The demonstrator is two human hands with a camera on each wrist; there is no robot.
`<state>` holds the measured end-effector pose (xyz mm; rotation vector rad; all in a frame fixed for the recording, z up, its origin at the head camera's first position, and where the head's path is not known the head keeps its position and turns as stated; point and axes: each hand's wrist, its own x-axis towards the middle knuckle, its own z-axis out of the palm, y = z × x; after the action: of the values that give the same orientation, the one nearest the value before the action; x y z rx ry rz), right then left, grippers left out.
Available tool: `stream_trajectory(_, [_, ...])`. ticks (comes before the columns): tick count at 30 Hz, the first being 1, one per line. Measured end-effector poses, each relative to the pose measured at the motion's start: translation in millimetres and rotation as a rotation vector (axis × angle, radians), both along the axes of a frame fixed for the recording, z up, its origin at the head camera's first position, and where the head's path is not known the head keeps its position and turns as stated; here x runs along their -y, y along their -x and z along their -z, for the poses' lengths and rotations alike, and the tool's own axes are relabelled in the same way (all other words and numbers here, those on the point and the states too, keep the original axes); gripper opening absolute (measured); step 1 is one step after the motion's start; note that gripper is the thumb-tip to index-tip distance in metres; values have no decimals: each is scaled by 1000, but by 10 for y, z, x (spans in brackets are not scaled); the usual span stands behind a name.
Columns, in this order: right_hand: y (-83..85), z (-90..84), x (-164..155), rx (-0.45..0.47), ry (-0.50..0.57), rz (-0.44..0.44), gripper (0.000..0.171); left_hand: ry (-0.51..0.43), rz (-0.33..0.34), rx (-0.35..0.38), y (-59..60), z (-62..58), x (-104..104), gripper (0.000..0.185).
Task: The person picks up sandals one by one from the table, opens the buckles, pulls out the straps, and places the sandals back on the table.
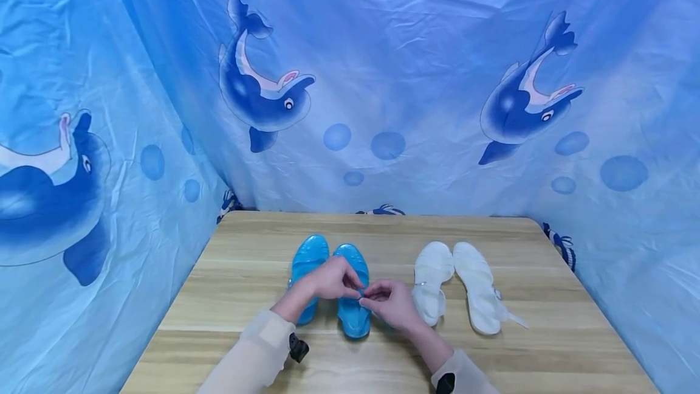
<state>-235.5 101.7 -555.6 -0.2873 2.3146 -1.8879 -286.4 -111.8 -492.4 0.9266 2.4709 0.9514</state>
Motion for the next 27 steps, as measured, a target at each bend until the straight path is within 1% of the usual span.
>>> stream_trajectory(2, [-1, 15, 5, 1, 7, 6, 20, 6, 16, 6, 15, 8, 7, 11])
stream_trajectory(5, [-20, 24, 15, 1, 18, 24, 21, -21, 29, 11, 30, 37, 34, 11])
stream_trajectory(9, [-50, 28, 29, 1, 22, 48, 20, -73, -16, 35, 17, 79, 66, 12])
stream_trajectory(11, [-57, 22, 33, -1, 24, 53, 20, -86, -48, 49, 1, 76, 63, 12])
stream_trajectory(13, [-61, 14, 35, -9, 19, 55, 20, -86, -60, 48, -9, 64, 45, 14])
stream_trajectory(17, [-61, 13, 46, -29, 12, 54, 21, -50, -45, 27, -6, 39, 5, 14])
stream_trajectory(21, [-59, 43, 54, -25, 5, 62, 22, -25, -24, 21, 5, 41, 12, 12])
stream_trajectory(24, [-72, 53, 53, -11, -6, 78, 22, -45, -19, 18, 4, 54, 42, 13])
stream_trajectory(27, [-90, 49, 47, -10, -22, 91, 22, -80, -35, 13, 0, 69, 70, 16])
